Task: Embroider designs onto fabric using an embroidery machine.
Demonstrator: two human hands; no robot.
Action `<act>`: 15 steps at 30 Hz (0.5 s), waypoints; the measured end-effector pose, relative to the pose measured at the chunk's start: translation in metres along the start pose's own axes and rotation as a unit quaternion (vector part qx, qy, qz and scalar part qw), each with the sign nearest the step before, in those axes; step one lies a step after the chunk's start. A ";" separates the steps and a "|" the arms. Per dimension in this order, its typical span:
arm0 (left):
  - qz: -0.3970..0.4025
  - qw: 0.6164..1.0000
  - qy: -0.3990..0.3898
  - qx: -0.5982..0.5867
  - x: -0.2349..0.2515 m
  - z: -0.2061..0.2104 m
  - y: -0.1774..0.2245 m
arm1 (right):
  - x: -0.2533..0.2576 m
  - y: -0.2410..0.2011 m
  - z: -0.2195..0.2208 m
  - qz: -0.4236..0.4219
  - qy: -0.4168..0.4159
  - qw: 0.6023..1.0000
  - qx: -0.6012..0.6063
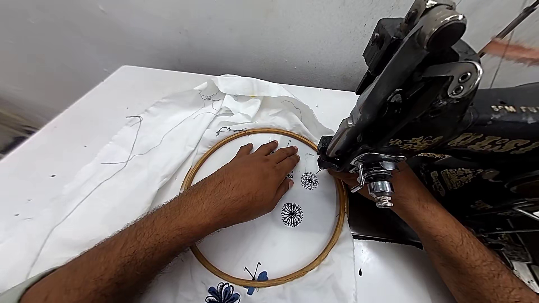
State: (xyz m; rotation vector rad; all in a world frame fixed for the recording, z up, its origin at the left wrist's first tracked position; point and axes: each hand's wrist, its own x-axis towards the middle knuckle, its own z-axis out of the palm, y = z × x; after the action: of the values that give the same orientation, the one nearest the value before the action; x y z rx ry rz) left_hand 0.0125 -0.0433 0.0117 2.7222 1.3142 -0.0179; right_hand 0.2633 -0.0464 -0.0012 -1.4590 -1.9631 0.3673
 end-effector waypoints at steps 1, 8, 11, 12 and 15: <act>0.005 1.000 0.009 -0.002 0.000 0.001 -0.001 | 0.000 -0.001 -0.001 0.006 -0.006 1.000 -0.002; 0.047 0.997 0.054 -0.022 0.008 0.003 -0.015 | -0.001 -0.011 -0.007 0.024 0.017 0.999 -0.024; 0.058 0.993 0.085 -0.064 0.017 0.002 -0.029 | 0.000 -0.016 -0.009 0.048 0.024 0.997 -0.054; 0.064 0.988 0.106 -0.089 0.020 0.002 -0.035 | 0.000 -0.015 -0.008 0.043 0.035 0.997 -0.054; 0.081 0.967 0.192 -0.145 0.028 0.003 -0.055 | -0.001 -0.015 -0.006 0.048 0.059 0.995 -0.063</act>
State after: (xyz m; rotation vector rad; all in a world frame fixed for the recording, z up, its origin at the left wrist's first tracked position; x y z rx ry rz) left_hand -0.0132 0.0121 0.0016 2.6440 1.0599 0.6911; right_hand 0.2568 -0.0533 0.0116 -1.6212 -1.8561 0.1965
